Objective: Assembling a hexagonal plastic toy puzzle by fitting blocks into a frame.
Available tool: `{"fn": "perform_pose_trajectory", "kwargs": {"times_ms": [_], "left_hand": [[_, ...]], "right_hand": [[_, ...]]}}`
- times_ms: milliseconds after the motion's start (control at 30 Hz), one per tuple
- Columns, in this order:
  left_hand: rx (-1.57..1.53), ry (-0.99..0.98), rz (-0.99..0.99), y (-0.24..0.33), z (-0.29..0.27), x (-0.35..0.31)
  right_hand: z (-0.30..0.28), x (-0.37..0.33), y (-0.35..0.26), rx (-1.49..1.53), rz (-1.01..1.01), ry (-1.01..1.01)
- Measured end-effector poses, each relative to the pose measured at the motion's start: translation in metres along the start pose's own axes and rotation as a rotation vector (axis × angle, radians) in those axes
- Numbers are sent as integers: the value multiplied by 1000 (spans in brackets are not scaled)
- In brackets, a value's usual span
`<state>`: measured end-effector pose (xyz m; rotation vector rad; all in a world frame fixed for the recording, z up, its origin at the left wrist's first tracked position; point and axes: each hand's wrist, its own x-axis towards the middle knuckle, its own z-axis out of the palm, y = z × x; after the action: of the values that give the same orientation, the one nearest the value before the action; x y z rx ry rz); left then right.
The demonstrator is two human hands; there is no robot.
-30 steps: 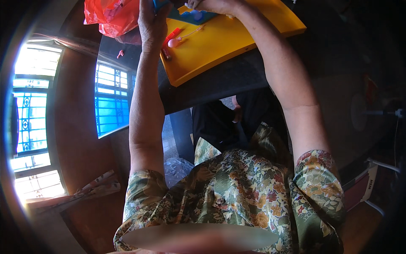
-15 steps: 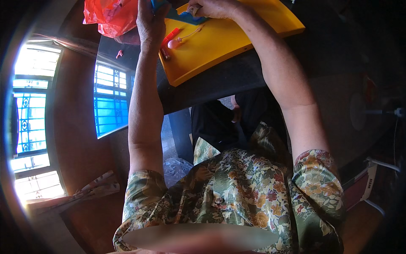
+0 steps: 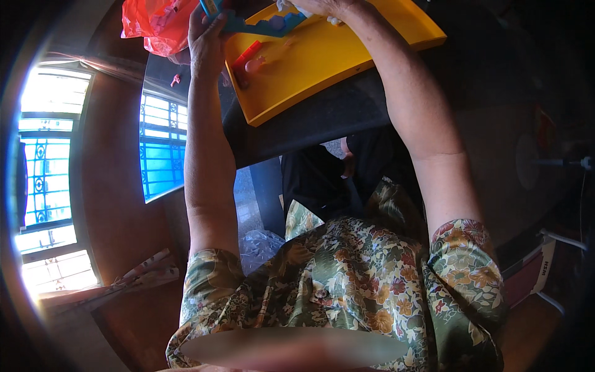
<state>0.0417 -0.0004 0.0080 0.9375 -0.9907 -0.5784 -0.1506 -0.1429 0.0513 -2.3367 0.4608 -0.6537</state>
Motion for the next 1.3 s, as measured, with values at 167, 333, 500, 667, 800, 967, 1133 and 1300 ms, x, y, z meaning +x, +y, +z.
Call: {"fn": "perform_pose_trajectory", "kwargs": {"times_ms": [167, 333, 500, 667, 800, 967, 1133, 1300], "left_hand": [[-135, 39, -133, -7, -20, -1], [-241, 75, -84, -17, -39, 10], [-335, 196, -67, -11, -7, 2], [-382, 167, -115, -3, 9, -3], [-340, 188, -161, 4, 24, -5], [467, 462, 93, -5, 36, -8], [943, 145, 637, 44, 69, -22], [1151, -66, 570, 28, 72, -27]], "right_hand": [[-11, 15, 13, 473, -201, 65], [-37, 15, 21, 524, -164, 442], [-11, 9, 25, 908, 46, 132], [-6, 10, 7, 962, 3, 229], [-14, 7, 5, 1010, -111, 266], [-20, 2, -10, 840, -164, 297], [-24, -3, -18, 742, -180, 307], [-22, -12, -40, 738, -197, 222]]}}
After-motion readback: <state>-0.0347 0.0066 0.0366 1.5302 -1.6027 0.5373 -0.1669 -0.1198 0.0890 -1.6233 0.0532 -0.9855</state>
